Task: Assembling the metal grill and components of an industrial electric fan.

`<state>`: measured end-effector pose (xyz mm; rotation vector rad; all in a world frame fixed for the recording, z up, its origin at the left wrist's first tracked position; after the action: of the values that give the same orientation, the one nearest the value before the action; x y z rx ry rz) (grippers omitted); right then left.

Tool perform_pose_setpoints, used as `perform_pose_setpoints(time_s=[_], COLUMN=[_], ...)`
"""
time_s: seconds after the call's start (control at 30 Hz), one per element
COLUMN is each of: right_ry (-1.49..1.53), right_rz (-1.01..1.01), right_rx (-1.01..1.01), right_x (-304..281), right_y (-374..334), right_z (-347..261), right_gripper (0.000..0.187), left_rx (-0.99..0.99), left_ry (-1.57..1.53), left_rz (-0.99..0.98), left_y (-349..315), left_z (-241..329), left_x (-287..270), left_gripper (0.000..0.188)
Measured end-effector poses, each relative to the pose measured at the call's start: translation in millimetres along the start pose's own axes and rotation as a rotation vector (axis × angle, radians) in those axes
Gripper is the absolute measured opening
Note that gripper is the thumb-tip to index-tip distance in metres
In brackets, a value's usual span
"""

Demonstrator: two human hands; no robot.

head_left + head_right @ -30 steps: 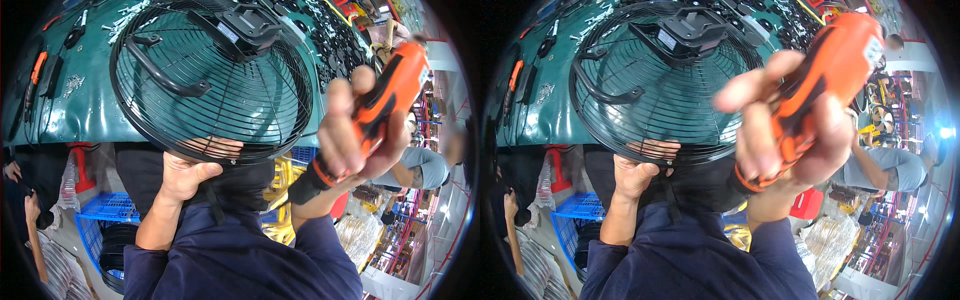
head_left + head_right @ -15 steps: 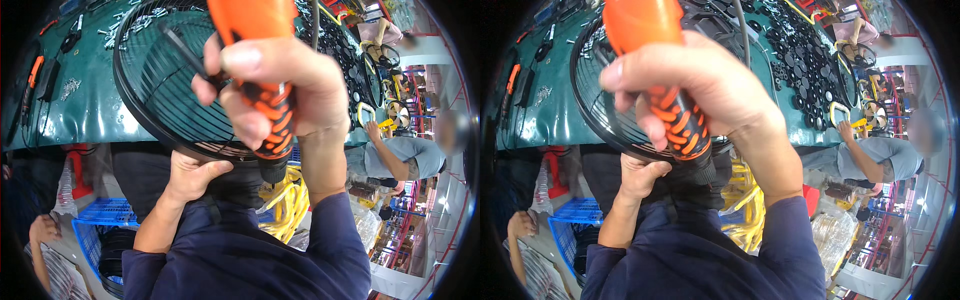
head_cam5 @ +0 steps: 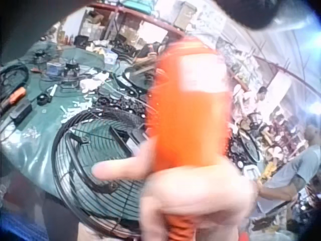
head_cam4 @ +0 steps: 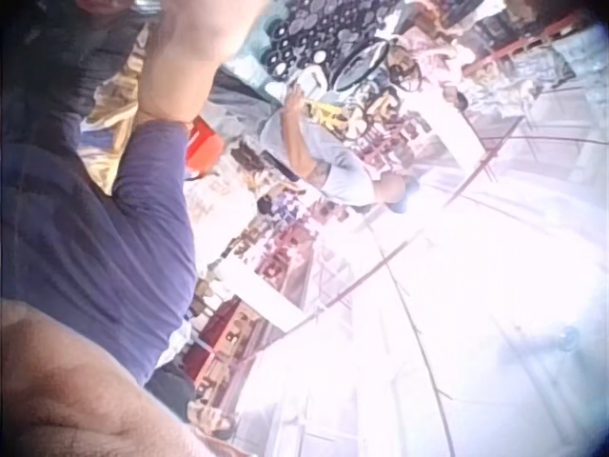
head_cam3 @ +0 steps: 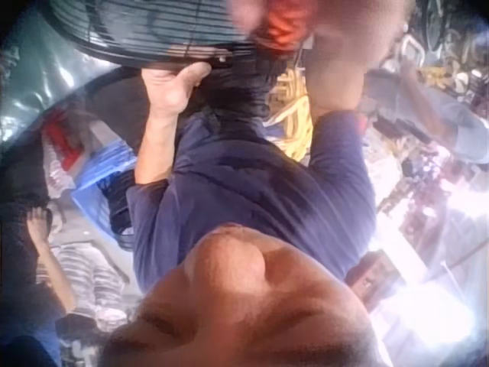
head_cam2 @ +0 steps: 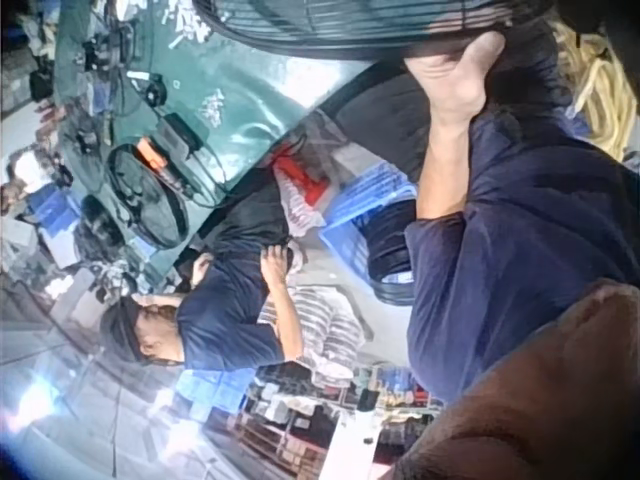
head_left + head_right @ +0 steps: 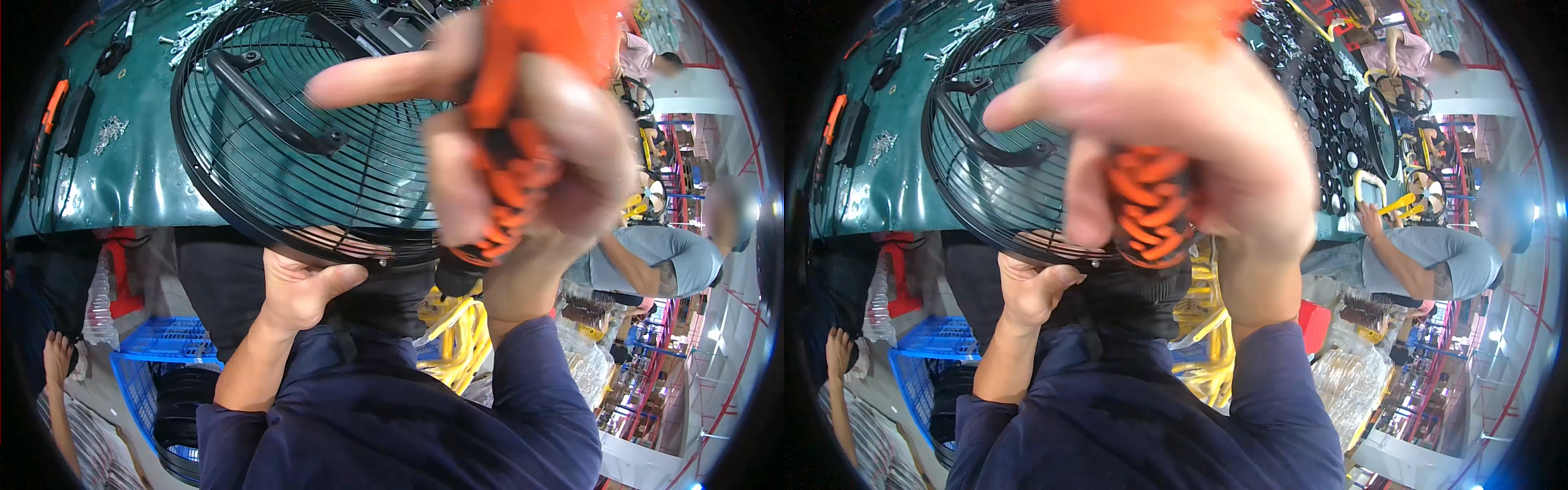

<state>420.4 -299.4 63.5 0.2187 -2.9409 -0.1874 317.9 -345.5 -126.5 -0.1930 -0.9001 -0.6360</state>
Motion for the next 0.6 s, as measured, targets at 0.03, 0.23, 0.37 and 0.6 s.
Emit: perform_pose_setpoints(time_s=[0.03, 0.23, 0.37, 0.6], right_ry=[0.089, 0.188, 0.121, 0.199], right_rz=[0.114, -0.168, -0.127, -0.139], right_rx=[-0.04, -0.324, -0.391, -0.472], right_x=[-13, -6, -11, -24], right_y=[-6, -35, -45, -42], right_z=[-7, -64, -59, -47], right_gripper=[0.049, 0.048, 0.049, 0.05], left_rx=[0.002, 0.019, 0.046, 0.064], left_ry=[0.0, 0.032, 0.039, 0.045], left_rz=[0.004, -0.018, -0.024, -0.028], left_y=[1, 4, 6, 7], left_z=[1, 3, 7, 8], left_x=[0, 8, 10, 8], left_gripper=[0.024, 0.026, 0.026, 0.029])
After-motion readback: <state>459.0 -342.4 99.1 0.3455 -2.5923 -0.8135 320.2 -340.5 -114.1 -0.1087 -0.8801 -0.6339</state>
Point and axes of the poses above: each hand's wrist, its own y-axis towards the middle knuckle, its own x-axis out of the palm, z = x × y, the point moved 10 cm from there along y, towards the middle knuckle, and after that the axes turned 2 degrees about -x, right-handed, at the moved point
